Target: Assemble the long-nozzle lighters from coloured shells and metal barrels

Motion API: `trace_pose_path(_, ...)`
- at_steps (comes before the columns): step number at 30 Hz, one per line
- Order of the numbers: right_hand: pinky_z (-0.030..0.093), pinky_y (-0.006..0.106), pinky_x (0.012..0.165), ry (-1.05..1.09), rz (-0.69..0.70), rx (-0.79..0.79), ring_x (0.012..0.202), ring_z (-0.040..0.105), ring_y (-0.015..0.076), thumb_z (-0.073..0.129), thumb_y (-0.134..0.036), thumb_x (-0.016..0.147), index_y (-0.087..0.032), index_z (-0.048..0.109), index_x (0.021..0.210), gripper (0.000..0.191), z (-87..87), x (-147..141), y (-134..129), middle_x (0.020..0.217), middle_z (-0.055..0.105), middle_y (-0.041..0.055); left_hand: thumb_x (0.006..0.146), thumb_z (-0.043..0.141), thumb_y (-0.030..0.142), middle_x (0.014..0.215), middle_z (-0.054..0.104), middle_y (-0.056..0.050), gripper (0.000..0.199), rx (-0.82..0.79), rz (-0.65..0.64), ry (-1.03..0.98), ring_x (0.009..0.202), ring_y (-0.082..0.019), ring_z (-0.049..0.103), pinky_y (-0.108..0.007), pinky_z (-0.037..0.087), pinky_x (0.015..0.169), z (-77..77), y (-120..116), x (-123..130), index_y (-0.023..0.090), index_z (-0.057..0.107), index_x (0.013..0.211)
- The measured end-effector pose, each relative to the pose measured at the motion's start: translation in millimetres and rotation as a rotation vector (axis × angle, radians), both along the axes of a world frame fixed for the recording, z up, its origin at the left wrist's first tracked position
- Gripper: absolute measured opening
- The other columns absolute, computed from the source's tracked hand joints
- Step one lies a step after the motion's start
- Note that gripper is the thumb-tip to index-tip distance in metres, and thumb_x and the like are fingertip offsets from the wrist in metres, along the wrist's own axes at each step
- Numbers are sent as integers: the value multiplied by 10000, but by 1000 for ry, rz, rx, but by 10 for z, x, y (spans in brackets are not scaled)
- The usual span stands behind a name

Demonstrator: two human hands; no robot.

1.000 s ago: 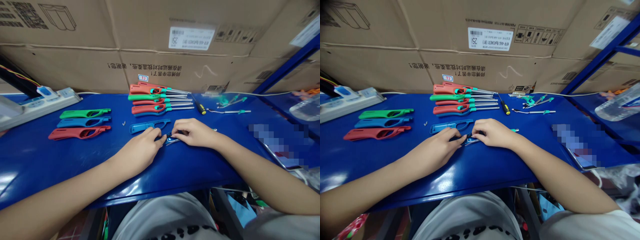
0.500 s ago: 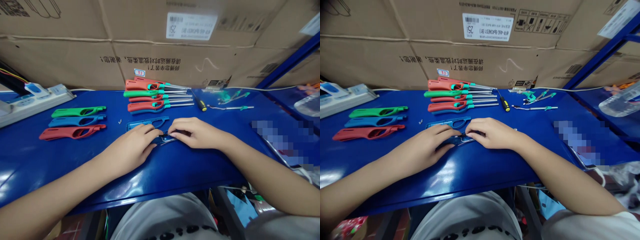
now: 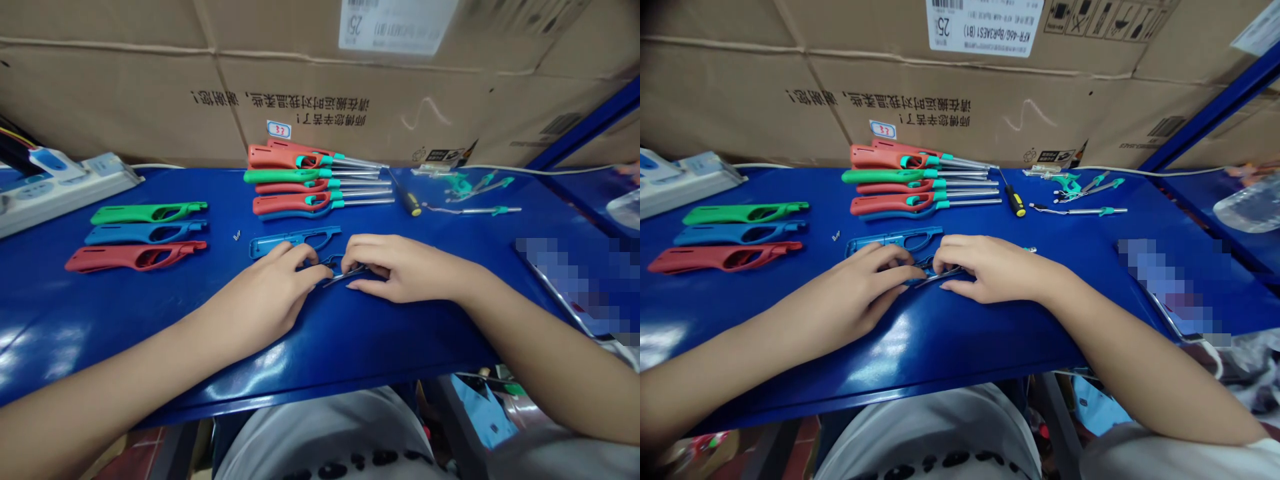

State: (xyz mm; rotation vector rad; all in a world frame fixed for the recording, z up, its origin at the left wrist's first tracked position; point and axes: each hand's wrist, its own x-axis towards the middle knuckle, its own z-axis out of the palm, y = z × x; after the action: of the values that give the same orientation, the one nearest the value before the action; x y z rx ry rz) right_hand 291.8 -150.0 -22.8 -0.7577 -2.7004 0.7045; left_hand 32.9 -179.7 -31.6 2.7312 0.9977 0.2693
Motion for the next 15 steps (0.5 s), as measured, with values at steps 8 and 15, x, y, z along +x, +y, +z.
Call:
trace_pose_path(8,393,256,664,-3,-23,-26,742,533,136,656,-201,917,-184,620,1026,115,33,-1,4,968,647,39,969,452,95,1182,574,-129,363,15,15,7,1089,-285,571,-483,549,939,7,-31,26,218,633,1258)
trace_pose_path(15,388,250,656,30,-23,-38,712,516,126,579,-289,994,-174,591,829,201,30,-7,14,838,570,23,933,454,50,1207,583,-149,405,60,27,52,1101,-306,573,-497,555,940,18,-78,45,185,646,1263)
